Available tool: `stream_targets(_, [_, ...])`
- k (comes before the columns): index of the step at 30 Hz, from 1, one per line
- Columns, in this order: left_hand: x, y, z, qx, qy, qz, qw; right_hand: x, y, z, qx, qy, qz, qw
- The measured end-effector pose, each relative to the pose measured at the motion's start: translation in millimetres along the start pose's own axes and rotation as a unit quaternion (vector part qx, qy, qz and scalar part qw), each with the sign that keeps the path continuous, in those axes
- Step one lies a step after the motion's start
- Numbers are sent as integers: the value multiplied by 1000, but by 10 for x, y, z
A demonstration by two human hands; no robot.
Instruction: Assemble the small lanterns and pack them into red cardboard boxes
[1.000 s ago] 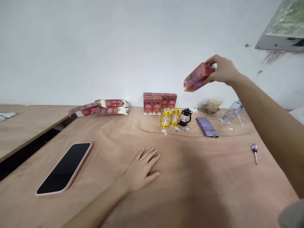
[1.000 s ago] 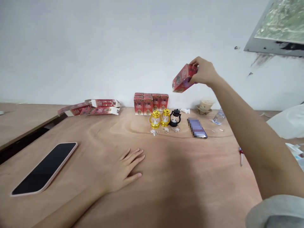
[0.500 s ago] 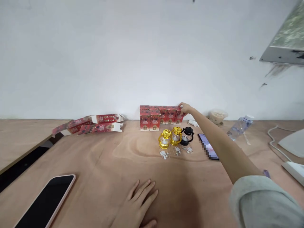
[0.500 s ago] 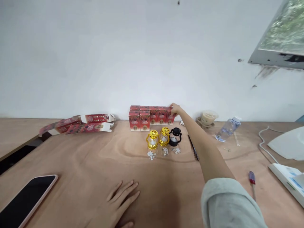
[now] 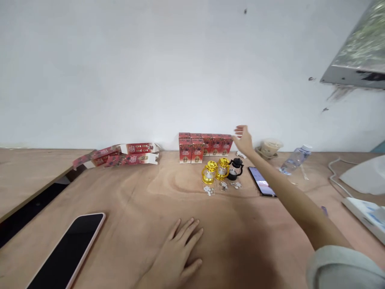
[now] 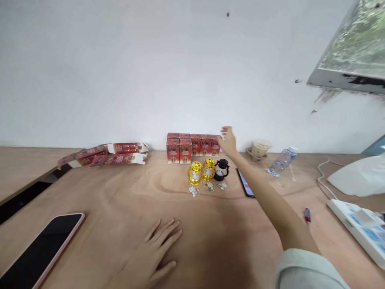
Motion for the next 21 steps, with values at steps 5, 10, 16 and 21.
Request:
stream_targets(5, [35,23,-22,2,2,-2,1000,359,-1026,733,-364,-138,71,919])
stream_targets(10, [48,42,-27,-6,-13,-6,1000,536,-1129,929,-400,-147,246,871])
stream_targets(16, [13,1,-43,-29,-12,95,995,236,-1157,979,-295,-22,68,953])
stream_targets(21, [-66,-260,-221,-89,101,433,891,403,-1339,1682,-82,36,-343,935])
Point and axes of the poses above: each hand's wrist, its own z-axis away from the middle knuckle, its own x-axis out of the palm, y = z × x, the point moved 8 cm from there along -z, towards the middle knuckle, and after that the axes turned 11 degrees about -x, right-handed, at the moved point
